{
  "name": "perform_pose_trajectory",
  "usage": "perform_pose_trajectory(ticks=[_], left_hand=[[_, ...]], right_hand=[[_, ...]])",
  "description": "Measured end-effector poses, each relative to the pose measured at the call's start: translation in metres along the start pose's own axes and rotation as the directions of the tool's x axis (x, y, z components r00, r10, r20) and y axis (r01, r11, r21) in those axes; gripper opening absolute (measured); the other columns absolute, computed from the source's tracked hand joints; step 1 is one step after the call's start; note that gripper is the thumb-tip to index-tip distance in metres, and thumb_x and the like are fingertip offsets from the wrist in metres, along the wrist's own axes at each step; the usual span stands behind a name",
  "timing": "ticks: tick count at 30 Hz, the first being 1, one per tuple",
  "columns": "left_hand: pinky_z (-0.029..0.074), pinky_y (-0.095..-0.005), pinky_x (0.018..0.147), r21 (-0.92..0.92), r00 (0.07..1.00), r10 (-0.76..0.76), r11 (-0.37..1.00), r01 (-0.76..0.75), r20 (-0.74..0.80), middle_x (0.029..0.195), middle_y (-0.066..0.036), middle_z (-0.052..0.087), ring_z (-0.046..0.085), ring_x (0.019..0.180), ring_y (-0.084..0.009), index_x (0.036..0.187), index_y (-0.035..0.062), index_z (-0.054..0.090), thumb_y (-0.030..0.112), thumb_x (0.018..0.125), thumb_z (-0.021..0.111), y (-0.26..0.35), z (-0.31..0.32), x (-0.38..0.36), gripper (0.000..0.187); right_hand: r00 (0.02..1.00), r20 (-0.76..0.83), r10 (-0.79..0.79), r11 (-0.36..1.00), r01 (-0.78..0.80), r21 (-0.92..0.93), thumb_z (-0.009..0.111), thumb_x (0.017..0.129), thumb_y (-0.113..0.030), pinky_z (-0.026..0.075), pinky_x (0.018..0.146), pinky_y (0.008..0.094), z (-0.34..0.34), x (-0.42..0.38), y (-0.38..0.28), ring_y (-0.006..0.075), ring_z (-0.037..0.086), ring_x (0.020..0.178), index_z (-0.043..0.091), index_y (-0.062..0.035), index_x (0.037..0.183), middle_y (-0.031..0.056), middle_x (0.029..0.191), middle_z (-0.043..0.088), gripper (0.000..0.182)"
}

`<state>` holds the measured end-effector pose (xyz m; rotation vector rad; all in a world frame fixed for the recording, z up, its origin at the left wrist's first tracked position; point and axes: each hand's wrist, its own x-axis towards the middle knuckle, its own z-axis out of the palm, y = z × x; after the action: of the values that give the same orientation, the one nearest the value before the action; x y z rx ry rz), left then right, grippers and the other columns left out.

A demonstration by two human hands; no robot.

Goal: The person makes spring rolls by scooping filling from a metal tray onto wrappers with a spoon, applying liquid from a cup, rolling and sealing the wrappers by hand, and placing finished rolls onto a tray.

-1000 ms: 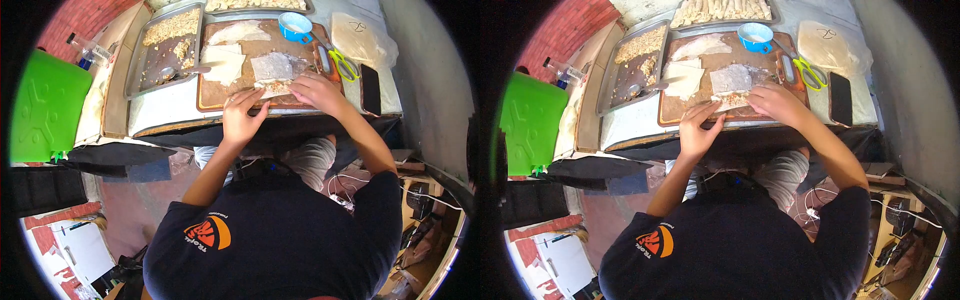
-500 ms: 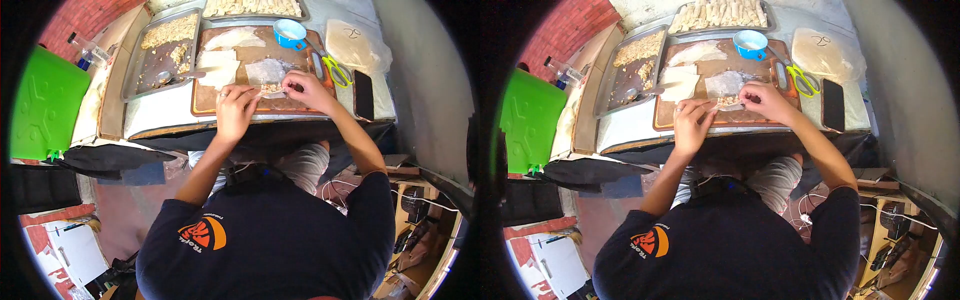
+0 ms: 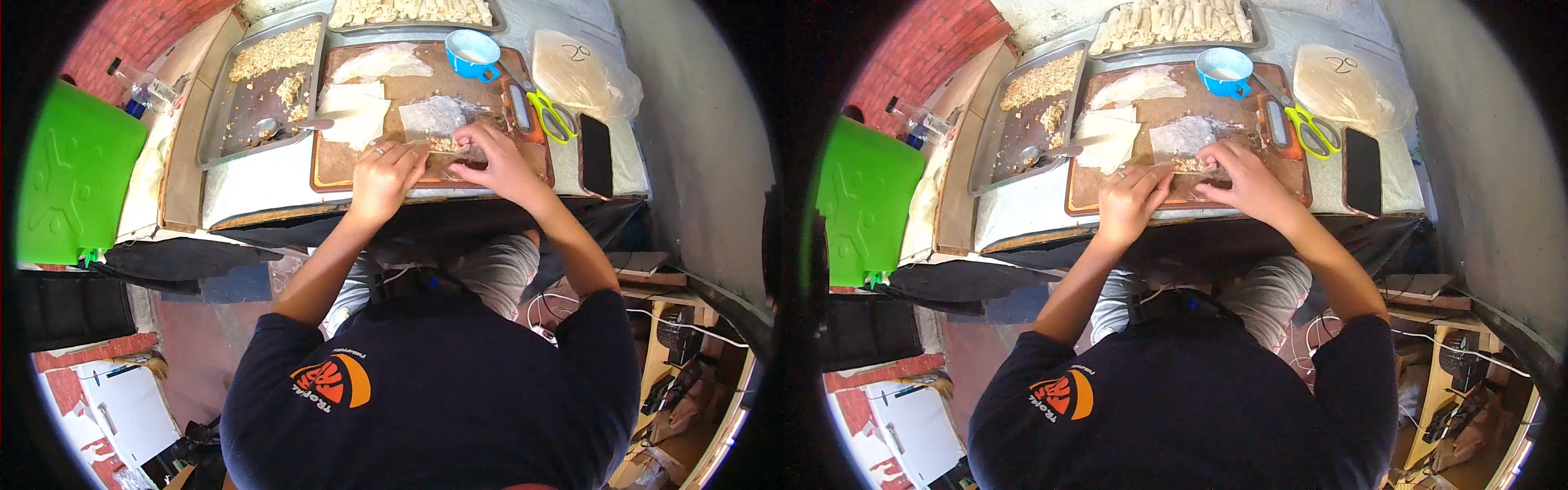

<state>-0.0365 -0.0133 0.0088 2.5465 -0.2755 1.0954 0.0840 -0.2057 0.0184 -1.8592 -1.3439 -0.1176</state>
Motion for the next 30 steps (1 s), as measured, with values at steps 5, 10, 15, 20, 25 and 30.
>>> perform_pose_trajectory(ticks=[5, 10, 15, 20, 25, 30], left_hand=[[0.052, -0.0367, 0.071, -0.120, 0.994, -0.065, 0.990, 0.074, 0.082, 0.085, -0.011, 0.069, 0.065, 0.079, -0.0265, 0.095, 0.0057, 0.072, 0.009, 0.078, 0.074, -0.006, 0.002, -0.001, 0.017], [0.052, -0.0376, 0.073, -0.202, 0.976, -0.150, 0.962, 0.181, 0.158, 0.087, -0.010, 0.069, 0.065, 0.080, -0.0281, 0.095, 0.0051, 0.073, 0.009, 0.078, 0.074, -0.006, -0.001, 0.001, 0.018], [0.050, -0.0425, 0.078, -0.192, 0.999, -0.016, 0.981, 0.021, 0.031, 0.091, -0.014, 0.066, 0.062, 0.087, -0.0327, 0.091, 0.0030, 0.067, 0.010, 0.082, 0.070, -0.010, 0.002, 0.009, 0.012], [0.049, -0.0426, 0.081, -0.356, 0.927, -0.134, 0.896, 0.264, 0.350, 0.097, -0.015, 0.067, 0.061, 0.093, -0.0365, 0.087, 0.0004, 0.060, 0.006, 0.083, 0.066, -0.012, -0.001, 0.016, 0.009], [0.050, -0.0420, 0.078, -0.405, 0.958, -0.111, 0.889, 0.215, 0.264, 0.094, -0.016, 0.067, 0.062, 0.090, -0.0367, 0.089, 0.0005, 0.063, 0.004, 0.082, 0.066, -0.013, 0.002, 0.016, 0.008], [0.050, -0.0393, 0.075, -0.409, 0.940, -0.204, 0.860, 0.306, 0.274, 0.088, -0.016, 0.067, 0.064, 0.083, -0.0361, 0.088, -0.0003, 0.066, 0.002, 0.083, 0.065, -0.011, 0.000, 0.023, 0.005]], right_hand=[[0.998, 0.030, -0.047, 0.999, 0.048, -0.009, 0.067, 0.085, -0.009, 0.051, 0.076, 0.0384, 0.001, 0.001, 0.004, 0.0318, 0.063, 0.084, 0.065, -0.0002, 0.099, 0.0131, 0.093, 0.062, 0.017], [0.996, 0.076, -0.039, 0.999, 0.037, 0.029, 0.065, 0.086, -0.008, 0.050, 0.074, 0.0368, -0.003, 0.008, 0.011, 0.0299, 0.063, 0.082, 0.067, 0.0007, 0.096, 0.0125, 0.094, 0.064, 0.013], [0.988, 0.153, -0.026, 0.995, 0.012, 0.095, 0.065, 0.086, -0.007, 0.050, 0.080, 0.0343, -0.006, 0.016, 0.011, 0.0271, 0.063, 0.089, 0.065, -0.0006, 0.099, 0.0115, 0.099, 0.064, 0.014], [0.971, 0.188, 0.147, 0.931, -0.200, 0.305, 0.064, 0.086, -0.006, 0.049, 0.079, 0.0356, -0.003, 0.020, 0.009, 0.0266, 0.062, 0.086, 0.062, -0.0011, 0.108, 0.0121, 0.096, 0.063, 0.023], [0.968, 0.223, -0.114, 0.988, 0.087, 0.128, 0.063, 0.087, -0.008, 0.049, 0.079, 0.0349, -0.008, 0.026, 0.022, 0.0266, 0.063, 0.087, 0.065, 0.0003, 0.101, 0.0128, 0.097, 0.064, 0.016], [0.971, 0.238, 0.016, 0.984, -0.058, 0.171, 0.062, 0.089, -0.008, 0.049, 0.078, 0.0339, -0.005, 0.028, 0.023, 0.0248, 0.063, 0.084, 0.067, 0.0011, 0.097, 0.0129, 0.090, 0.065, 0.013]])
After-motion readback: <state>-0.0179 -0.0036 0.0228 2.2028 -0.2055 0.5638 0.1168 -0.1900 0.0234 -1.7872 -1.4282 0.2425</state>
